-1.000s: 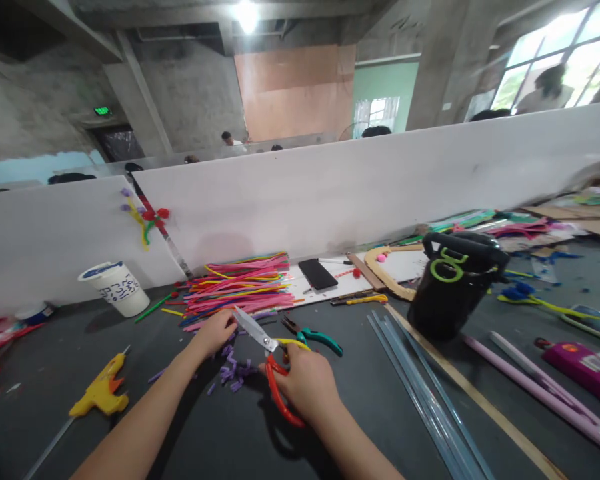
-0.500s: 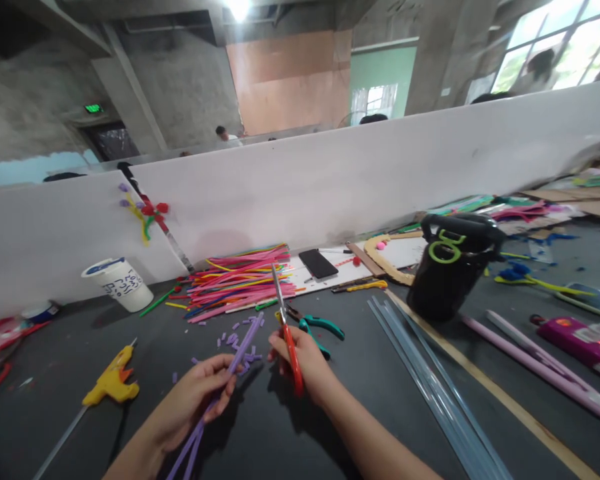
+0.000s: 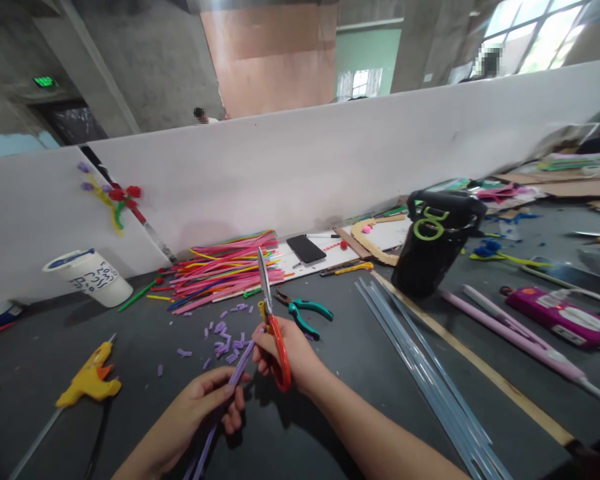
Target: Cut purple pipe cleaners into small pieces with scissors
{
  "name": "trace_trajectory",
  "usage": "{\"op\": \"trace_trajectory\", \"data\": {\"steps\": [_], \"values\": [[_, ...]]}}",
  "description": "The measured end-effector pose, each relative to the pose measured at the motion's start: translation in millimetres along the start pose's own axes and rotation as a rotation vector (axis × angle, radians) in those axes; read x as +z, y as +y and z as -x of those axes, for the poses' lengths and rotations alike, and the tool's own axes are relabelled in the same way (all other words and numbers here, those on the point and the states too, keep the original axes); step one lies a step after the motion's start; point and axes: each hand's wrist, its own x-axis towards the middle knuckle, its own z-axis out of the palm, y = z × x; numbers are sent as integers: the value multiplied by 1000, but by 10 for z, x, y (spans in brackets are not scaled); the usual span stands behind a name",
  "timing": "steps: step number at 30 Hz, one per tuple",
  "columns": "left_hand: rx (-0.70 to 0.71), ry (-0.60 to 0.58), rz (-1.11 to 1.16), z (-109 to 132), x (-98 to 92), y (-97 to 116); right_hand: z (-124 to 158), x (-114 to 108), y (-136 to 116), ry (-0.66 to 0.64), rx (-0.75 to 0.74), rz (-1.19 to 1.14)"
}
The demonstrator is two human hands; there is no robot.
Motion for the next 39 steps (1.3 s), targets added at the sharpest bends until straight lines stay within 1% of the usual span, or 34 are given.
{"op": "trace_trajectory", "data": {"steps": [3,6,8,11,13,16,19,22,26,28,33,39], "values": [[90,97,-26,-8,24,-5,38,94,45,-41,20,9],[172,202,-143,-14,45,-18,70,181,89,-90,27,36],[176,262,-197,-10,60,-22,80,209,103,-92,12,57],[147,331,-174,1,79,-11,78,198,100,-24,-24,83],[130,318,-123,5,85,-2,77,177,92,-20,-17,66],[119,272,-58,3,87,1,85,170,83,-61,18,14],[128,258,-34,-2,92,-4,96,194,90,-78,29,28],[130,293,-66,-1,95,-3,94,211,119,-81,7,142],[118,379,-87,7,81,1,75,189,163,-23,-98,323],[108,389,-64,11,75,0,71,178,173,-9,-109,358],[88,341,-78,18,96,-1,88,193,163,-22,-75,354],[90,268,-49,22,105,5,83,204,163,-69,-9,239]]}}
